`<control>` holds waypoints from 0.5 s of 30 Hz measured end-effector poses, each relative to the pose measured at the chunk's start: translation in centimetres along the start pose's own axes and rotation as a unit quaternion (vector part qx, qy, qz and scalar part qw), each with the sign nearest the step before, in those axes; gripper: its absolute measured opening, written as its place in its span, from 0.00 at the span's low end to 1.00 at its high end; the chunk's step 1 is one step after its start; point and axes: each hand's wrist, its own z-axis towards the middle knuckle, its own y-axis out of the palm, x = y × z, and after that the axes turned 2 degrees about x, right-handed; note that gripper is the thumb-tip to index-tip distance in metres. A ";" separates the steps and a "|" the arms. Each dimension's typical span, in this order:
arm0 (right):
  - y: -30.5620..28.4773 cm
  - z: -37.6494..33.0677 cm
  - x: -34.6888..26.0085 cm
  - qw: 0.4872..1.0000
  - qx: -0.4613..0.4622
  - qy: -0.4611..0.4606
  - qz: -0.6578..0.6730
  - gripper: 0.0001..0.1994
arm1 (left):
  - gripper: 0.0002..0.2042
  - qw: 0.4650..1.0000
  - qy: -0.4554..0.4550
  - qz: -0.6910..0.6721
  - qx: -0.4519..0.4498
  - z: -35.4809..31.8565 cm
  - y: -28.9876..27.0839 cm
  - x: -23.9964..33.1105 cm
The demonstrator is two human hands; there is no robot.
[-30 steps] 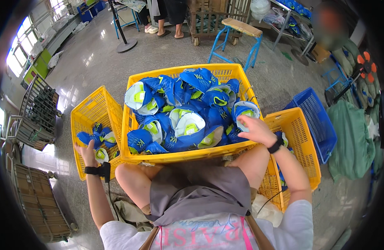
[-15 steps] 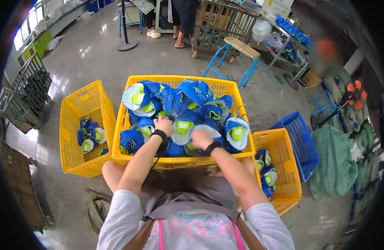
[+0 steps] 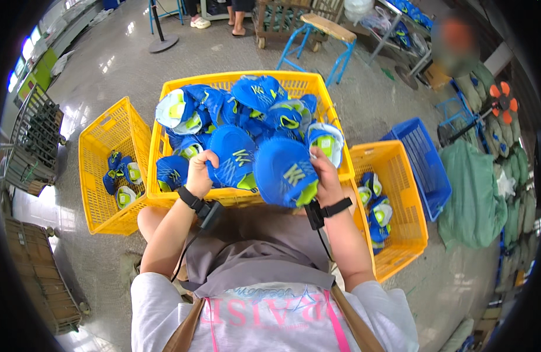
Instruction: Sorting and organizing blue shoe uppers into yellow plastic crates in an industrial footwear manufacturing facility.
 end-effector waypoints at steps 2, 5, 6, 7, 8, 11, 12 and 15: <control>0.6 -0.3 -0.2 0.999 0.036 -0.021 0.017 0.13 | 0.10 0.999 -0.002 -0.022 -0.023 -0.5 0.2 0.3; 0.4 -0.3 -0.2 0.999 0.017 -0.031 0.012 0.12 | 0.05 0.978 -0.143 -0.150 -0.036 -1.3 1.4 3.1; 0.7 -0.3 0.1 1.000 -0.001 -0.026 0.017 0.12 | 0.09 0.982 -0.137 -0.129 -0.025 -1.8 1.2 3.1; 1.0 -0.4 0.3 0.999 0.014 -0.021 0.025 0.11 | 0.15 0.985 -0.134 -0.106 -0.039 -2.1 1.1 3.1; 1.5 -0.5 0.5 0.999 0.012 -0.023 0.026 0.11 | 0.21 0.987 -0.130 -0.082 -0.052 -2.2 1.0 3.4; 4.2 -1.0 2.2 0.999 0.032 -0.036 -0.016 0.10 | 0.27 0.993 -0.110 -0.003 -0.053 -3.7 2.5 2.4; 4.3 -0.9 3.1 0.997 0.022 -0.030 -0.071 0.09 | 0.22 0.986 -0.136 -0.073 -0.064 -3.3 4.9 3.8; 3.9 -1.1 2.6 0.969 0.012 -0.068 -0.236 0.11 | 0.20 0.988 -0.153 0.034 0.014 -3.1 5.4 5.1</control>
